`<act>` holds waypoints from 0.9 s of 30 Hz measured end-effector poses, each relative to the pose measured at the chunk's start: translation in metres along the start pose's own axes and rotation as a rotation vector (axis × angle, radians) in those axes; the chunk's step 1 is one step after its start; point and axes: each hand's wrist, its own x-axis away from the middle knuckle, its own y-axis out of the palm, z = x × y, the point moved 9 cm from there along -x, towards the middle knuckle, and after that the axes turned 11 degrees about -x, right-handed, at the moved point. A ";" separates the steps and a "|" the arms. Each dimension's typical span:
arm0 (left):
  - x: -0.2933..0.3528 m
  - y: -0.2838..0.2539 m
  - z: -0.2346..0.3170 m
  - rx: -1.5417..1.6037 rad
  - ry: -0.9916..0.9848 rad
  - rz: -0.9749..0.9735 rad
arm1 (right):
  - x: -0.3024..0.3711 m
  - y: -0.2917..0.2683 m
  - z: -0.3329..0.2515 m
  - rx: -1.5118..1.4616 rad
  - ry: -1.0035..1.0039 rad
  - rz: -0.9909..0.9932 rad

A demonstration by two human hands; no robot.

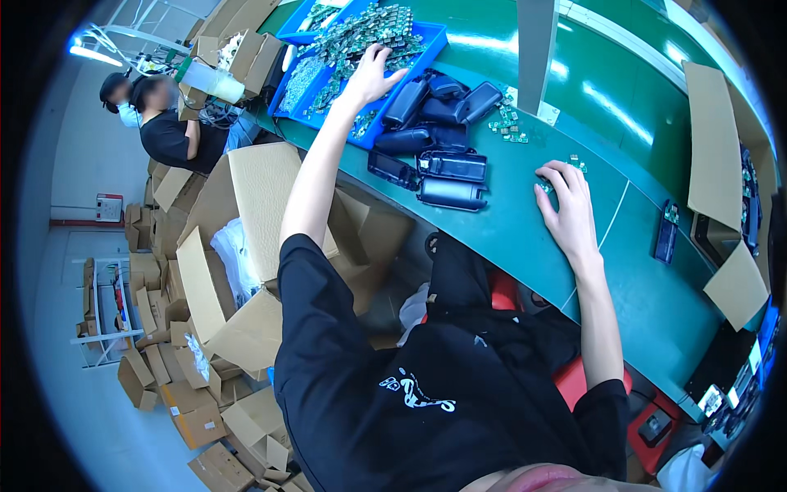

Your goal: The person is unpacking, inspecting, and using a handheld tool on electronic components at a manual assembly station.

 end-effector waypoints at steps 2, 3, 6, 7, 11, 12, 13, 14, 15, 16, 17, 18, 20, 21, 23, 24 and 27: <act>-0.006 0.014 0.012 -0.052 -0.072 -0.160 | 0.001 -0.004 0.006 -0.009 0.027 0.009; -0.005 0.013 0.010 -0.057 -0.074 -0.159 | 0.000 -0.004 0.005 -0.021 0.027 0.011; 0.003 0.015 0.002 -0.066 -0.089 -0.185 | -0.003 -0.002 0.001 -0.017 0.004 0.009; 0.005 0.014 0.000 -0.070 -0.091 -0.185 | -0.003 -0.002 0.000 -0.013 -0.005 0.008; 0.002 0.005 0.016 -0.214 -0.006 -0.148 | -0.002 -0.002 0.003 -0.016 0.004 0.008; 0.003 0.009 0.016 -0.166 -0.040 -0.196 | -0.001 -0.002 0.004 -0.014 0.009 0.009; 0.002 0.009 0.017 -0.119 -0.076 -0.241 | -0.002 -0.003 0.004 -0.018 0.007 0.007; 0.001 0.011 0.018 -0.071 -0.110 -0.287 | -0.001 -0.003 0.004 -0.020 0.007 0.006; 0.001 0.014 0.020 -0.066 -0.105 -0.287 | -0.001 -0.004 0.004 -0.021 0.010 0.006; -0.001 0.013 0.031 -0.071 0.015 -0.208 | 0.001 -0.005 0.006 -0.014 0.017 0.009; -0.001 0.009 0.045 -0.072 0.138 -0.128 | 0.003 -0.006 0.007 -0.015 0.014 0.013; 0.000 0.006 0.054 -0.075 0.259 -0.042 | 0.003 -0.007 0.006 -0.016 0.006 0.021; 0.002 0.013 0.039 -0.034 0.296 0.019 | 0.003 -0.010 0.004 -0.003 0.015 0.044; 0.001 0.010 0.028 0.001 0.320 0.077 | 0.000 -0.005 -0.004 -0.028 -0.047 0.037; 0.006 0.025 0.016 -0.025 0.270 -0.048 | 0.000 -0.001 0.002 -0.053 -0.089 0.034; 0.006 0.028 0.017 -0.010 0.197 -0.139 | 0.000 0.001 0.006 -0.067 -0.090 0.036; -0.012 0.024 0.037 0.054 0.032 -0.217 | 0.008 -0.009 0.023 -0.033 0.005 0.075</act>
